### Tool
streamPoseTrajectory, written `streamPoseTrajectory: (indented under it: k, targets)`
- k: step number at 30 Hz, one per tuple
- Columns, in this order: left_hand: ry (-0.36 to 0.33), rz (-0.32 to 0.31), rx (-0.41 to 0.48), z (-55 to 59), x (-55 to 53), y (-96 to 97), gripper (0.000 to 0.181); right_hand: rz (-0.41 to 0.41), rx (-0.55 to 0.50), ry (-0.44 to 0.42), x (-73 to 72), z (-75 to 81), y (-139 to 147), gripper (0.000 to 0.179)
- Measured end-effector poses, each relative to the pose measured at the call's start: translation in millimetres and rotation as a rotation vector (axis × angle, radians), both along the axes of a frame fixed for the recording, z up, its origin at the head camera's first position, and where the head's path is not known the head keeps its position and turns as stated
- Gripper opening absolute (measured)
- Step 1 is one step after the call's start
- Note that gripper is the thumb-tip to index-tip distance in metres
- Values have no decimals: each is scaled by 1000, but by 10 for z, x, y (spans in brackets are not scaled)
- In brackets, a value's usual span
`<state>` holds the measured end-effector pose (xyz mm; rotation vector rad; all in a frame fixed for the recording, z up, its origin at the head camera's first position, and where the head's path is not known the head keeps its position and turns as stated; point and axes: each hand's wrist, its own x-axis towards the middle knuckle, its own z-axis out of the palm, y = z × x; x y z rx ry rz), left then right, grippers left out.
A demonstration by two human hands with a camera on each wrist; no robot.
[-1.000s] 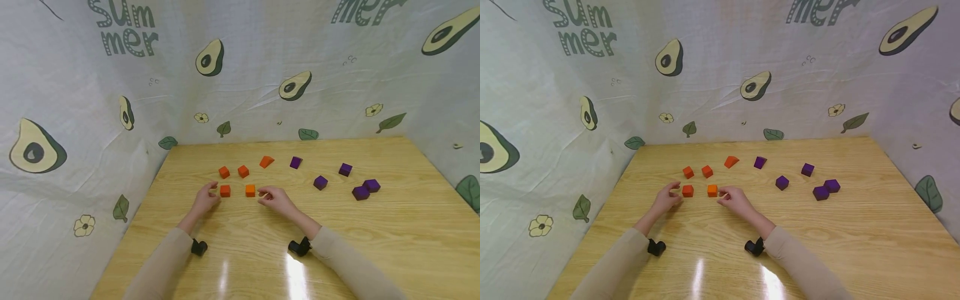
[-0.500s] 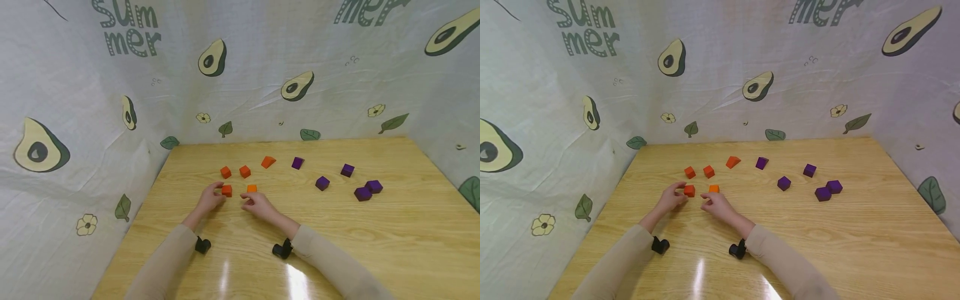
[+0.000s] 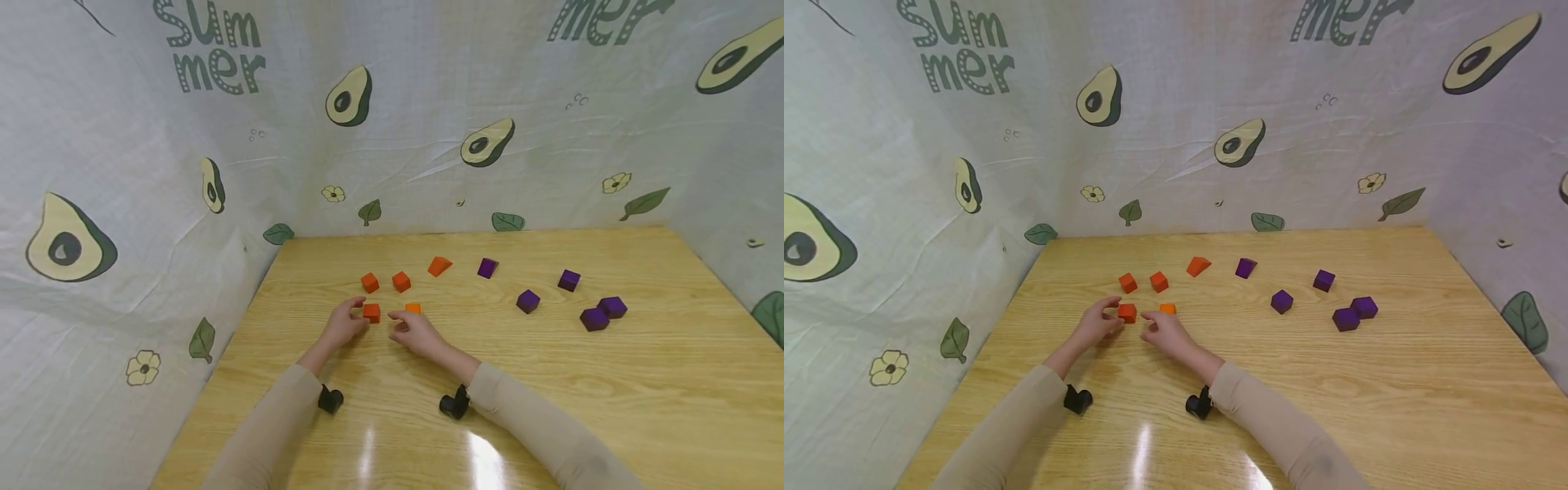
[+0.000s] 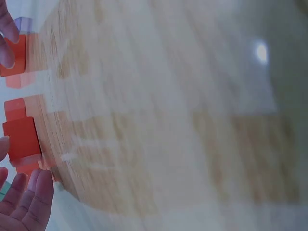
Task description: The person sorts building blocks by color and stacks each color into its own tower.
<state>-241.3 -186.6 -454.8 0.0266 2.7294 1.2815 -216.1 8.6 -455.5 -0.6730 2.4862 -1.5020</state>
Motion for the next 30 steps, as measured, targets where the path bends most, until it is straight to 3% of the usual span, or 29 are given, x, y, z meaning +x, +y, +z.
streamPoseTrajectory:
  k: [5, 12, 30]
  targets:
    - [-21, 6, -29, 15, -13, -28, 52, -9, 33, 14, -54, -18, -19, 45]
    - [-12, -33, -65, 47, -27, -36, 54, -33, 72, -18, -124, 21, -93, 47]
    - [-14, -52, -55, 76, -62, -1, 49, -88, 226, 35, -354, -21, -305, 46]
